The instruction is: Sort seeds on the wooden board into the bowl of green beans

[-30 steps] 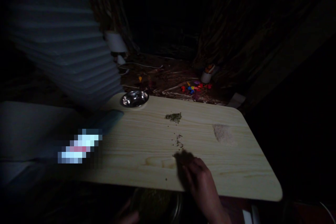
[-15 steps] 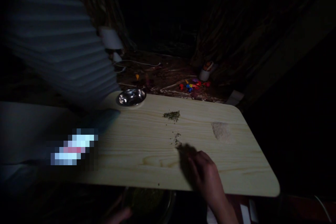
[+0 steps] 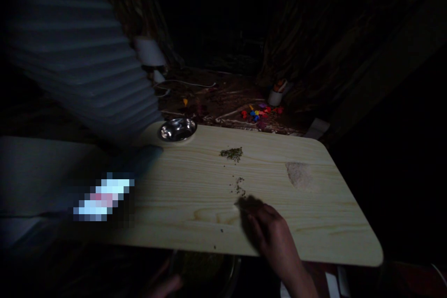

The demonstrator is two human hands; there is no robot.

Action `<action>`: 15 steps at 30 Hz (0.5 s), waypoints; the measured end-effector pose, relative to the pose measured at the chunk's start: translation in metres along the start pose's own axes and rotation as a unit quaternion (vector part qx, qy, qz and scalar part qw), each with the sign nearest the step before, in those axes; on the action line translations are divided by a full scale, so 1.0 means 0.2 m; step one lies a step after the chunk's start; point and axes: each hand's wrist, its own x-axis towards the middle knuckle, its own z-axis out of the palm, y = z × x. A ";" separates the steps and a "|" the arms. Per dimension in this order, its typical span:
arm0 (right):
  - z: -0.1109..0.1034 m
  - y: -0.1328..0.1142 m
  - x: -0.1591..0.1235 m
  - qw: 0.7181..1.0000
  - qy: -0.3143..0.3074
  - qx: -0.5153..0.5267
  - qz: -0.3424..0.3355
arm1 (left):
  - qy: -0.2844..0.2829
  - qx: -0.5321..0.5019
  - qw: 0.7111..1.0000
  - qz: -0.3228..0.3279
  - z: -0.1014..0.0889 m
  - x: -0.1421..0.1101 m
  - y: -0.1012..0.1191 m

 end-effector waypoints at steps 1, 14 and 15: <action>0.01 -0.01 0.00 1.000 0.004 -0.001 -0.003 | -0.006 -0.001 1.000 0.000 0.00 -0.01 0.02; -0.03 0.03 -0.04 0.998 0.056 -0.015 0.035 | -0.033 -0.068 0.997 -0.004 0.05 -0.03 0.12; -0.04 0.07 -0.02 0.996 0.072 -0.025 0.039 | -0.035 -0.070 0.997 -0.004 0.05 -0.03 0.13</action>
